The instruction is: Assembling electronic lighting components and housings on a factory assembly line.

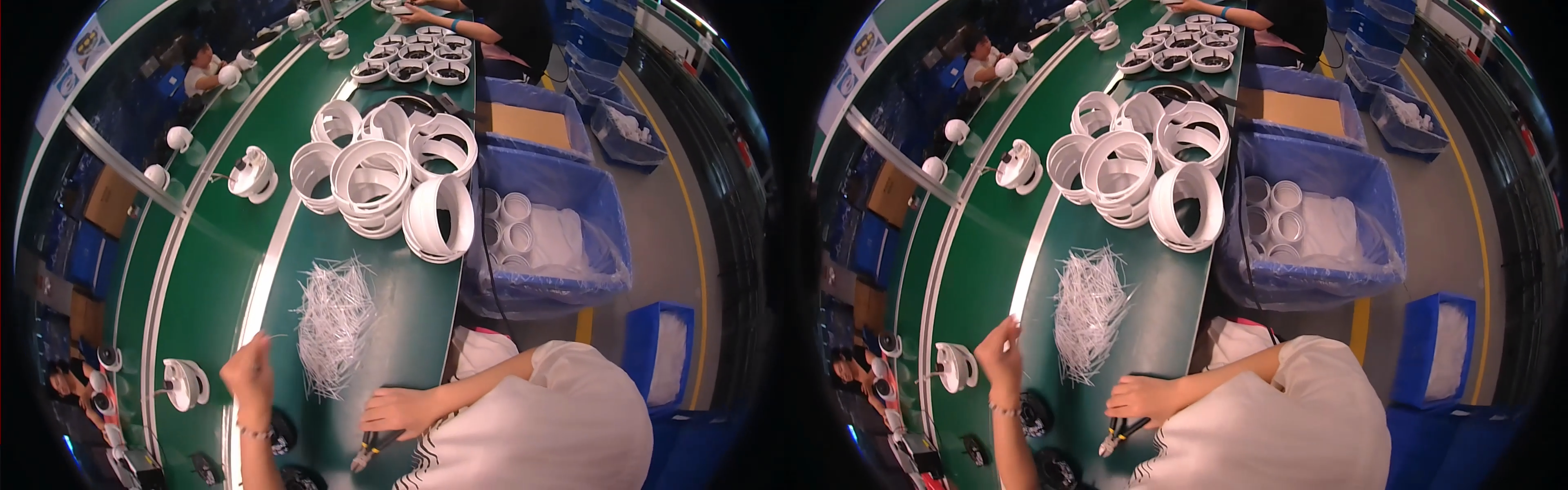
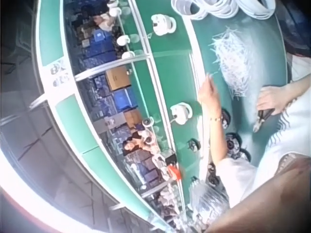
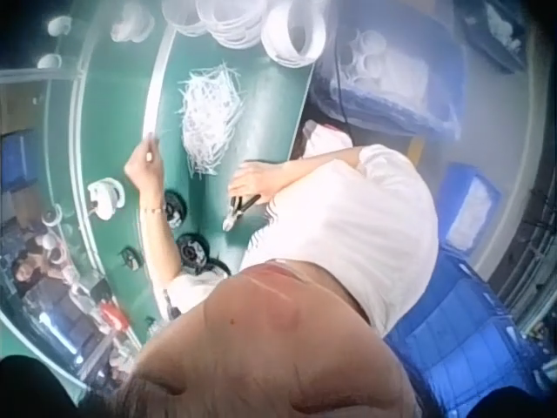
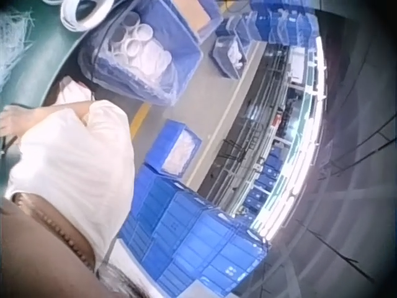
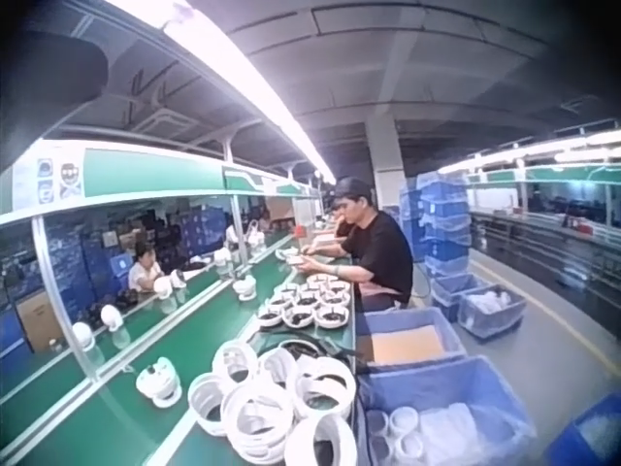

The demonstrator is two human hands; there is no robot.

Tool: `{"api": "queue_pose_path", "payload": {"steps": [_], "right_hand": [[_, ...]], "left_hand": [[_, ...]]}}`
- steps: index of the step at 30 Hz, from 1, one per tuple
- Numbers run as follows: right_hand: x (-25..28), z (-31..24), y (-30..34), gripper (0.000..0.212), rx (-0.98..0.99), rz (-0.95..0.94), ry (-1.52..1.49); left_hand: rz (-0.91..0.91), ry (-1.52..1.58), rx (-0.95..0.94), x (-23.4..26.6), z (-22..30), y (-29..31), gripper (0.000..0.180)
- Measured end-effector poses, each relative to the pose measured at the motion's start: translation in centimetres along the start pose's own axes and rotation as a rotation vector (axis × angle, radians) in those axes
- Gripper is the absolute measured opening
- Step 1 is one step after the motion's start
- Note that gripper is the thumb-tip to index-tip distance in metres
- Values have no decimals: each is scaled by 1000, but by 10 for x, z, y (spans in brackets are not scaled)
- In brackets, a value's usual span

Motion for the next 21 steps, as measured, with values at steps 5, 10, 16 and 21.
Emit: {"api": "queue_pose_path", "payload": {"steps": [5,10,16,21], "right_hand": [[1,2,-5,58,-2,72,32],[-20,6,-4,59,-41,-16,74],[-5,2,1,65,-70,80,219],[51,9,15,63,-131,130,215]], "left_hand": [[-231,134,120,-68,16,-9,42],[-401,108,209,-53,27,12,57],[-331,90,370,3,46,66,45],[-57,73,444,31,83,99,37]]}}
Point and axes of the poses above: each hand's wrist, its own y-axis away from the middle knuckle, its own x-axis out of the back of the hand, z = x × y, the point moved 10 cm from there along -y, towards the middle knuckle, and after that the axes turned 3 degrees about x, right-handed, at the moved point
